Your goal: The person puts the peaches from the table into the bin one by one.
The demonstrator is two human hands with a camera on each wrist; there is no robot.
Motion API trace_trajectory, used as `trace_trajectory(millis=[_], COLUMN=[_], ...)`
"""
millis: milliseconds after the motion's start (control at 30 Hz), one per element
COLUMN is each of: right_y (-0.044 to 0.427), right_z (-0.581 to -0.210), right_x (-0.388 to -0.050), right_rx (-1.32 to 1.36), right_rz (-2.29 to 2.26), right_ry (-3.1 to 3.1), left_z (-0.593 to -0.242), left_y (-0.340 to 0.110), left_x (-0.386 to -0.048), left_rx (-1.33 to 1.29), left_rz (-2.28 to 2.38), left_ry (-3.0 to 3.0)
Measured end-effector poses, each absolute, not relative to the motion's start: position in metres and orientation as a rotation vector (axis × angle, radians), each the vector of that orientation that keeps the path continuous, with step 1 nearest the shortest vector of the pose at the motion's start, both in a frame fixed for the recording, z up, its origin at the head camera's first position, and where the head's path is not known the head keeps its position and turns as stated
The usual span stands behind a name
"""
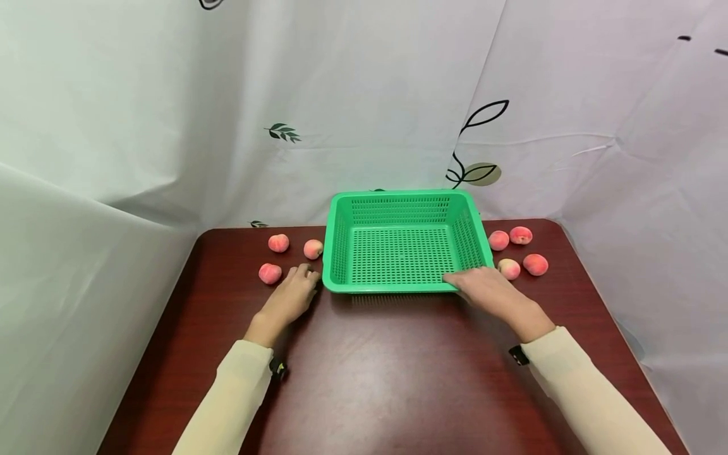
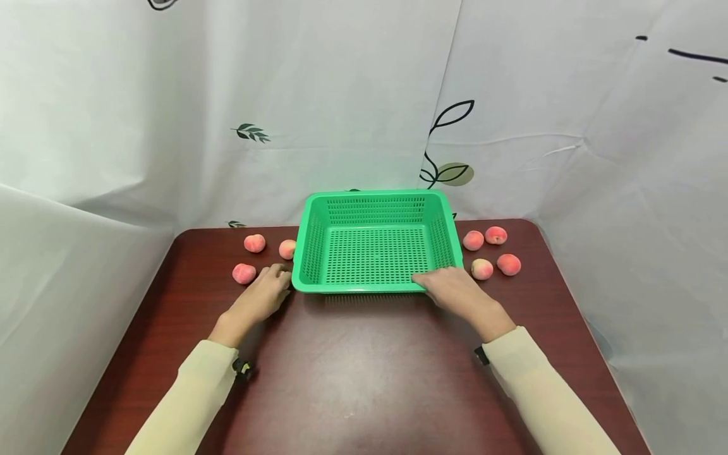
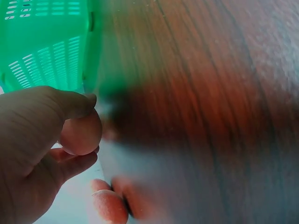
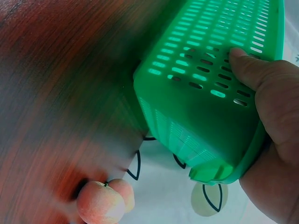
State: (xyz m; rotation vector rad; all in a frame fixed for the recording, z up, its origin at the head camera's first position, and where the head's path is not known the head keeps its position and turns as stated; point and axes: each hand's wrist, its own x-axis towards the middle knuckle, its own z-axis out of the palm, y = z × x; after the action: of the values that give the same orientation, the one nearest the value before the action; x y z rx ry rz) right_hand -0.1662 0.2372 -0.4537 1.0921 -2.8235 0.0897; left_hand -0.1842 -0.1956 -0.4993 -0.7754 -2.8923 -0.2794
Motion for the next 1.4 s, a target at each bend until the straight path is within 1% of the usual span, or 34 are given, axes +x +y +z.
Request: trace_trajectory(millis=[333,633,933,1400], right_y=[0.236,0.236,0.237,0.238], right_z=[-0.453,-0.455,-0.455,-0.454], right_x=[-0.166,-0.166,-0.167,-0.168], right_rx=[1.096,1.102,1.098,1.099], right_rz=[0.099,0.096,0.092,0.088], right_ry=[-2.814,-2.826,-2.835,-2.845], left_z=[-0.483,-0.457,-0.437,-0.413], left_y=[-0.199,-0.198,-0.195,-0.184], left_x=[-0.175,-0.173,-0.174,-0.189], left_rx=[-0.750,-0.773,-0.827,-0.871], left_rz=[-0.312,-0.329,-0.198,-0.243], left_ry=[-2.862,-2.773,-2.678,-2.639])
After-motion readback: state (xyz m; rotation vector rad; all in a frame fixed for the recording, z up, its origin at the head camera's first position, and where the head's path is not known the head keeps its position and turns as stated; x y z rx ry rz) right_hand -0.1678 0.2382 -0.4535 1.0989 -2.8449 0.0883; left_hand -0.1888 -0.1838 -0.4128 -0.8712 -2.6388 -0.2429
